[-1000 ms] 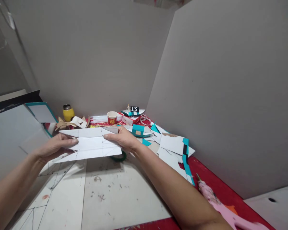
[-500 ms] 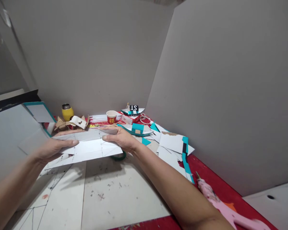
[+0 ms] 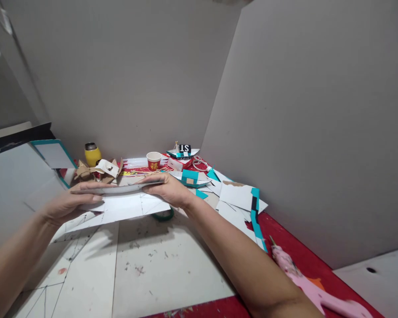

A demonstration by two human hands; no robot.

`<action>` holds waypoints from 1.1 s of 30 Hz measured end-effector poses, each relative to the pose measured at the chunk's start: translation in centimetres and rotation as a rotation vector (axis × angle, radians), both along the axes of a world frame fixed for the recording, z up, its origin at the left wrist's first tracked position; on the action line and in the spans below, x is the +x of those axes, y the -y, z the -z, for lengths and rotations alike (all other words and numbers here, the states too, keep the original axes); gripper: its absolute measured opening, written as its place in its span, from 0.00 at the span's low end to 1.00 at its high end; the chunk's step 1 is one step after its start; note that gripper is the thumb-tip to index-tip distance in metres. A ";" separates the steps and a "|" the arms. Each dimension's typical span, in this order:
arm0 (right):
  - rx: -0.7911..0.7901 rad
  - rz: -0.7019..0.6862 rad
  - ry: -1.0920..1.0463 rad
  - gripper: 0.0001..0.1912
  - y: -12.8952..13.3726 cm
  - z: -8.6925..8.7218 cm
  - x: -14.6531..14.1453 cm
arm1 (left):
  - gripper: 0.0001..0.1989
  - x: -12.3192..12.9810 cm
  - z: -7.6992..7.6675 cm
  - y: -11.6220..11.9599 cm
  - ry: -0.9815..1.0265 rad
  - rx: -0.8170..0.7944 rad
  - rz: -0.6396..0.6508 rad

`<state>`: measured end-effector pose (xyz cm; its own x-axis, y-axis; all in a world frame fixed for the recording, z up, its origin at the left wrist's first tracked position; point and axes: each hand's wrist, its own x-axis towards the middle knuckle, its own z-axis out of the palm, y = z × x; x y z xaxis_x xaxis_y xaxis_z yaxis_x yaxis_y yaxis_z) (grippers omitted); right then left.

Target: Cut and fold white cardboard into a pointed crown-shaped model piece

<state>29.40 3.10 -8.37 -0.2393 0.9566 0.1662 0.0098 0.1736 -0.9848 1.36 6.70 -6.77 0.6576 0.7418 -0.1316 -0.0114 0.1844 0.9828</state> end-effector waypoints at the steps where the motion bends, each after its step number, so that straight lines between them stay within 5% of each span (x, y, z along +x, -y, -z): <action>1: -0.007 0.024 0.003 0.12 -0.1 -0.1 0.1 | 0.23 -0.5 -0.1 -0.3 0.010 -0.010 0.031; 5: -0.063 0.038 0.087 0.12 -0.1 -0.5 0.7 | 0.28 -2.2 -0.6 -1.9 0.079 0.003 0.031; 9: -0.028 -0.180 0.229 0.09 0.4 -0.7 0.4 | 0.24 -1.2 -0.7 -1.3 -0.109 0.078 0.012; 12: 0.031 -0.322 0.298 0.09 1.0 -0.8 -0.2 | 0.22 1.4 -0.4 1.0 -0.300 0.102 0.190; 15: 0.053 -0.386 0.345 0.08 1.3 -1.0 -0.5 | 0.16 3.8 0.6 3.1 -0.243 0.051 0.449; 17: 0.065 -0.404 0.354 0.07 1.2 -1.0 -0.5 | 0.14 4.7 1.4 3.7 -0.173 0.013 0.493; 23: 0.054 -0.389 0.283 0.08 0.2 0.0 -0.2 | 0.15 4.9 2.7 3.0 -0.163 -0.045 0.399; 27: -0.055 -0.272 0.081 0.24 -0.5 0.6 0.4 | 0.14 4.9 2.5 2.8 -0.122 -0.071 0.308; 33: -0.289 -0.043 -0.285 0.27 -0.7 0.6 0.0 | 0.13 5.2 2.7 2.2 0.001 -0.118 -0.064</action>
